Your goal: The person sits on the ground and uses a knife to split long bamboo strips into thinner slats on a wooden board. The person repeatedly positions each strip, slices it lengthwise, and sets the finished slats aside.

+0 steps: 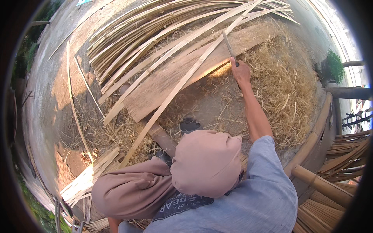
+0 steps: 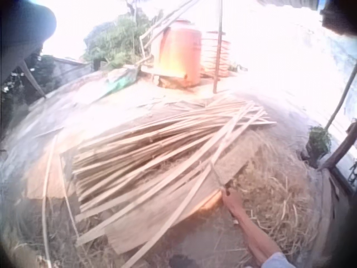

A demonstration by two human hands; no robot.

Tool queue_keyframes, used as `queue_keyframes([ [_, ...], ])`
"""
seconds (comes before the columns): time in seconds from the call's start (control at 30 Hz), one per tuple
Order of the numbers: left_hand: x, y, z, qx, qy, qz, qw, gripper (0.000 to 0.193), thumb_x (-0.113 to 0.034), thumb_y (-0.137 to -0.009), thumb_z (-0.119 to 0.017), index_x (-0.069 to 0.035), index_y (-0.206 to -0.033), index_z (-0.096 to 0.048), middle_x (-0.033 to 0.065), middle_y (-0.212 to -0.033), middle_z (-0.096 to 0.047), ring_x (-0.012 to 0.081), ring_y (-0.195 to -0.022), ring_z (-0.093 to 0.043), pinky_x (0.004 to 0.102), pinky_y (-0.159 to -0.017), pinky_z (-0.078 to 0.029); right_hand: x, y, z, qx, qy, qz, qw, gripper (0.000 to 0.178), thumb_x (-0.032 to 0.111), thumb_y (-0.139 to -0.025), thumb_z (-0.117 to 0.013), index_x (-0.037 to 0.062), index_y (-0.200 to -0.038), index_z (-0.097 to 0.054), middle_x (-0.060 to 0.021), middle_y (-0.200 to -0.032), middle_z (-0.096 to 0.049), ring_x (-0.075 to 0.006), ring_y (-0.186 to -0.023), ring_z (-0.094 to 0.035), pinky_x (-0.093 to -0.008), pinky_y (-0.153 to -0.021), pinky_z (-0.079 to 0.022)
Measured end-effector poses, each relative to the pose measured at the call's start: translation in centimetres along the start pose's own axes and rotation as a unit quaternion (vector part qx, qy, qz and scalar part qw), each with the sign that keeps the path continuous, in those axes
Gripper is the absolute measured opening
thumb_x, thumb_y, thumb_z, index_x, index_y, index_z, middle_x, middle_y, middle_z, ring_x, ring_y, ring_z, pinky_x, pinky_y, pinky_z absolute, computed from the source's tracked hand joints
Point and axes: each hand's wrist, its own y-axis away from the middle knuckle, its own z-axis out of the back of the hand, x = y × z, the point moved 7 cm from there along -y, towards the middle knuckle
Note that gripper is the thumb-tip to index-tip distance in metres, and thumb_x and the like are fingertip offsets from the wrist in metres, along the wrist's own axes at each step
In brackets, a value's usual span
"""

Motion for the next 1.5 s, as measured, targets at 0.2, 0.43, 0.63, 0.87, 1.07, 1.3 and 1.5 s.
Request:
queue_keyframes([
  [0.2,-17.4,-5.8,-15.3,0.022,-0.215,-0.192,0.957,0.042,-0.041,-0.094,-0.075,-0.003,-0.081,-0.065,0.0000,-0.062,-0.057,0.0100,-0.052,-0.048,0.0297,-0.050,-0.037,11.2,13.3,-4.1,0.184,-0.031,0.114,0.976,0.061,0.060,-0.098,-0.059,0.0016,-0.082,-0.061,-0.0232,-0.075,-0.066,-0.0419,-0.074,-0.068,-0.0510,-0.065,-0.051],
  [0.43,-17.3,-8.1,-14.4,0.171,-0.143,-0.138,0.965,0.053,-0.052,-0.105,-0.057,-0.003,-0.089,-0.069,0.0030,-0.068,-0.066,0.0089,-0.052,-0.056,0.0244,-0.048,-0.042,6.2,7.3,-3.6,0.127,0.036,0.063,0.989,0.065,0.059,-0.100,-0.056,-0.0038,-0.087,-0.064,-0.0280,-0.081,-0.070,-0.0488,-0.082,-0.069,-0.0559,-0.070,-0.053],
  [0.63,-17.1,-8.1,-18.4,0.155,-0.041,-0.204,0.966,0.052,-0.049,-0.106,-0.057,-0.007,-0.076,-0.063,-0.0079,-0.060,-0.041,0.0046,-0.053,-0.035,0.0252,-0.049,-0.026,10.3,9.9,-5.7,0.200,-0.056,0.066,0.976,0.066,0.058,-0.102,-0.052,-0.0048,-0.086,-0.064,-0.0324,-0.076,-0.066,-0.0515,-0.080,-0.068,-0.0562,-0.073,-0.052],
  [0.87,-18.1,-9.6,-21.2,0.149,-0.041,-0.185,0.970,0.053,-0.054,-0.102,-0.061,-0.009,-0.074,-0.060,-0.0085,-0.060,-0.041,0.0033,-0.053,-0.035,0.0235,-0.049,-0.024,14.3,21.4,-4.9,0.258,-0.067,0.188,0.945,0.057,0.056,-0.099,-0.061,0.0011,-0.084,-0.063,-0.0218,-0.070,-0.065,-0.0427,-0.070,-0.068,-0.0524,-0.066,-0.052],
  [1.07,-19.2,-9.7,-21.1,0.169,-0.038,-0.181,0.968,0.055,-0.053,-0.103,-0.060,-0.008,-0.071,-0.061,-0.0052,-0.059,-0.046,0.0058,-0.054,-0.039,0.0268,-0.050,-0.028,12.9,18.2,-4.6,0.192,-0.051,0.203,0.959,0.061,0.061,-0.096,-0.063,0.0024,-0.079,-0.062,-0.0200,-0.068,-0.065,-0.0391,-0.066,-0.066,-0.0486,-0.062,-0.051],
  [1.3,-17.2,-9.3,-20.7,0.190,-0.012,-0.142,0.971,0.053,-0.052,-0.103,-0.061,-0.008,-0.073,-0.059,-0.0075,-0.057,-0.041,0.0034,-0.051,-0.035,0.0239,-0.047,-0.024,8.9,11.5,-3.9,0.215,-0.046,0.037,0.975,0.059,0.061,-0.096,-0.063,0.0041,-0.084,-0.061,-0.0180,-0.073,-0.066,-0.0385,-0.068,-0.068,-0.0502,-0.062,-0.053],
  [1.5,-15.8,-9.8,-20.3,0.194,-0.005,-0.140,0.971,0.054,-0.052,-0.103,-0.060,-0.008,-0.074,-0.060,-0.0059,-0.059,-0.046,0.0057,-0.051,-0.037,0.0264,-0.048,-0.027,8.1,11.6,-4.5,0.142,-0.031,0.134,0.980,0.061,0.058,-0.097,-0.061,-0.0002,-0.081,-0.064,-0.0194,-0.062,-0.064,-0.0411,-0.065,-0.068,-0.0511,-0.062,-0.051],
])
